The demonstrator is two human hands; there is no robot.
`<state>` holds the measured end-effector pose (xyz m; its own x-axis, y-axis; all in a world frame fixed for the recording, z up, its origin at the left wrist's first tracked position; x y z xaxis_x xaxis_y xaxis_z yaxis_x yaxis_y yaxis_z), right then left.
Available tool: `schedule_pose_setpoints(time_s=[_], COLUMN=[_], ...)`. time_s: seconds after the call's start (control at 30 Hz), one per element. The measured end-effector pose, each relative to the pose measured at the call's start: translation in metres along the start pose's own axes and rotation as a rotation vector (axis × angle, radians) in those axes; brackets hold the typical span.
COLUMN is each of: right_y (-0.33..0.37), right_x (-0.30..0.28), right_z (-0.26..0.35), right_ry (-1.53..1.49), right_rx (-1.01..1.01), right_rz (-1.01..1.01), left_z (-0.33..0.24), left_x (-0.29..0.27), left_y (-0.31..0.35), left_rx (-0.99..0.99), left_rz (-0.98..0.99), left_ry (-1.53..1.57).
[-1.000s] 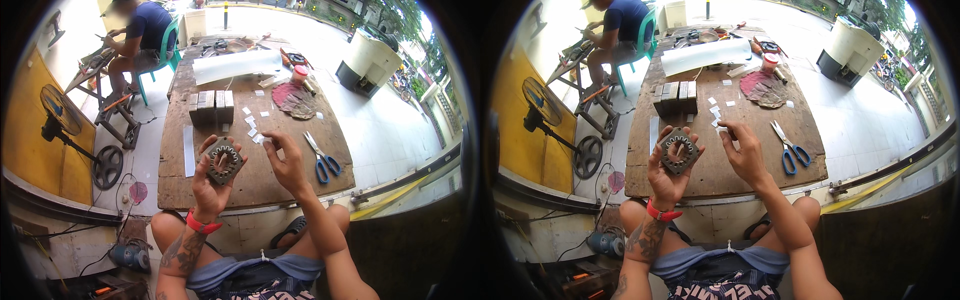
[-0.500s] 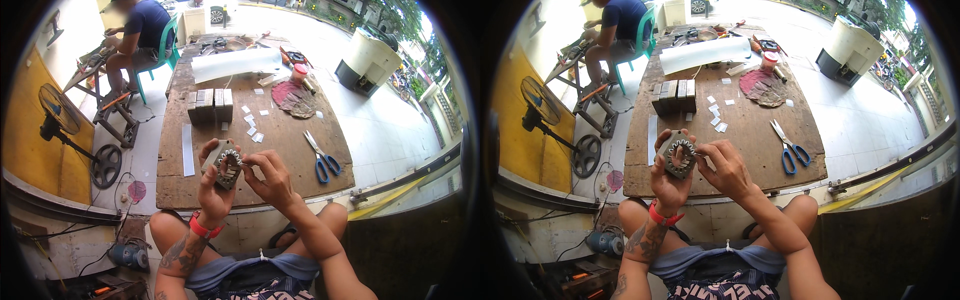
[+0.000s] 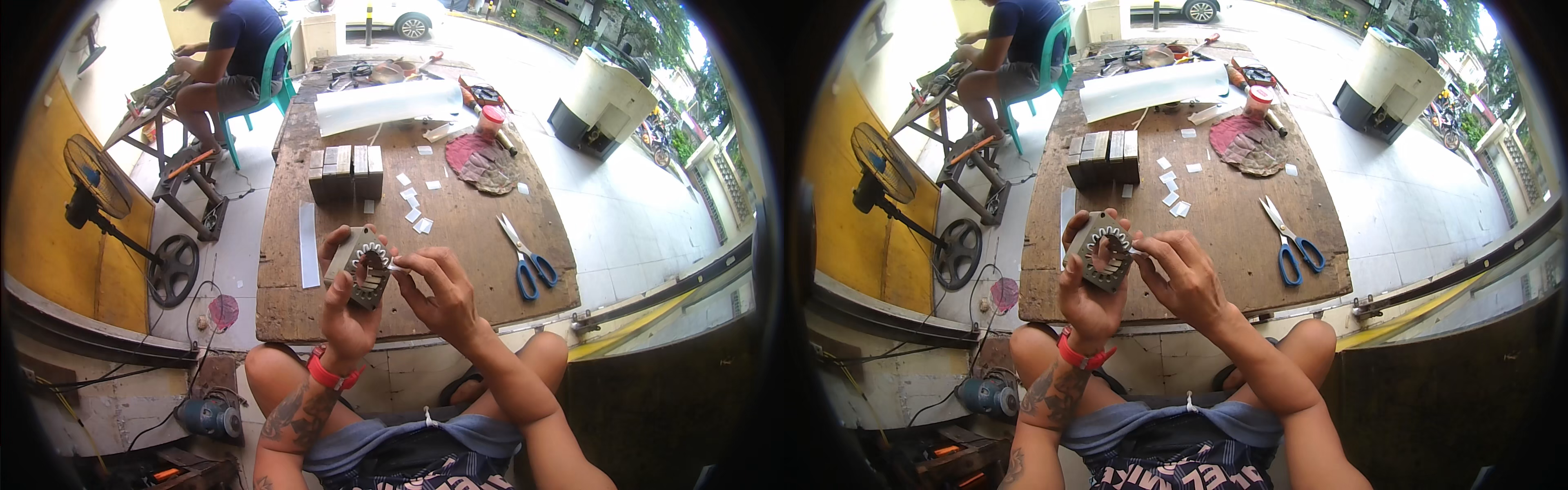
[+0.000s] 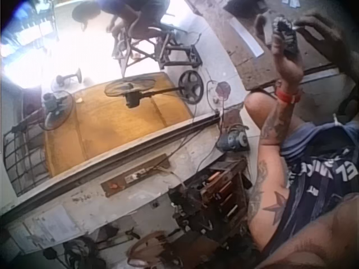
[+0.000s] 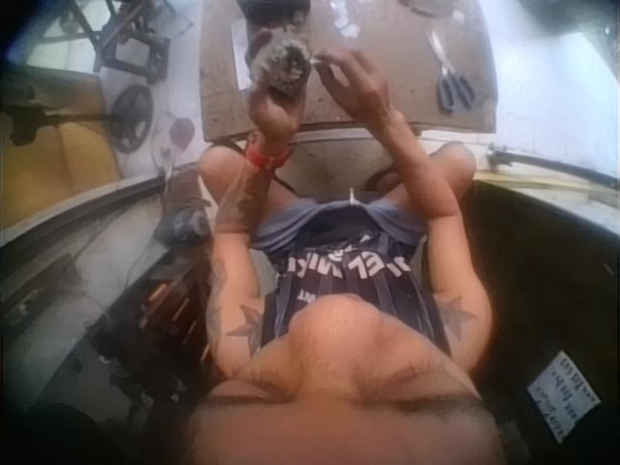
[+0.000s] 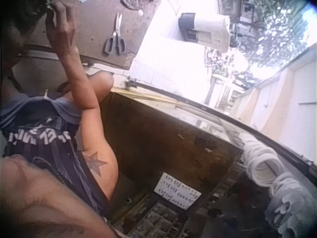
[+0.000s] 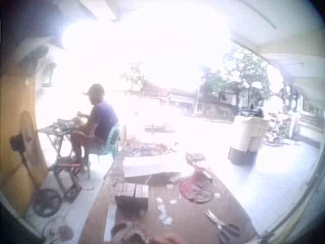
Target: The person cuts small rectangular pieces from a white sheet using scissors and inserts them into the slots of a motor stator. The person repeats this process, cutting and inserting multiple pieces into the stator.
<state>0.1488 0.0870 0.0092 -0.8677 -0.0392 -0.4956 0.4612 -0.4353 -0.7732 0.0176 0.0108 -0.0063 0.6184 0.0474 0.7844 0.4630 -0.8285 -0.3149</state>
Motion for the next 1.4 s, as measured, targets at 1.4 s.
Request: schedule_pose_setpoints(time_s=[1.4], right_y=[0.008], right_x=[0.002], right_z=[-0.065], right_ry=[0.437], right_rx=[0.190], right_rz=[0.446], left_z=[-0.015], left_x=[-0.011], left_y=[-0.017], left_rx=[-0.285], left_rz=[-0.277], left_ry=[0.401])
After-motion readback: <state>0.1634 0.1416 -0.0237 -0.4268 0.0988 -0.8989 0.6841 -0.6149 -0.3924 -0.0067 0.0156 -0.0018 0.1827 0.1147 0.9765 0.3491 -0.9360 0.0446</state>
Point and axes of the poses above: each hand's wrist, its own y-axis away from the middle knuckle, its own x-axis out of the palm, z = x × y, the point moved 2 cm from there along -y, towards the middle knuckle, and after that the axes turned 4 degrees about y, right-handed, at the moved point
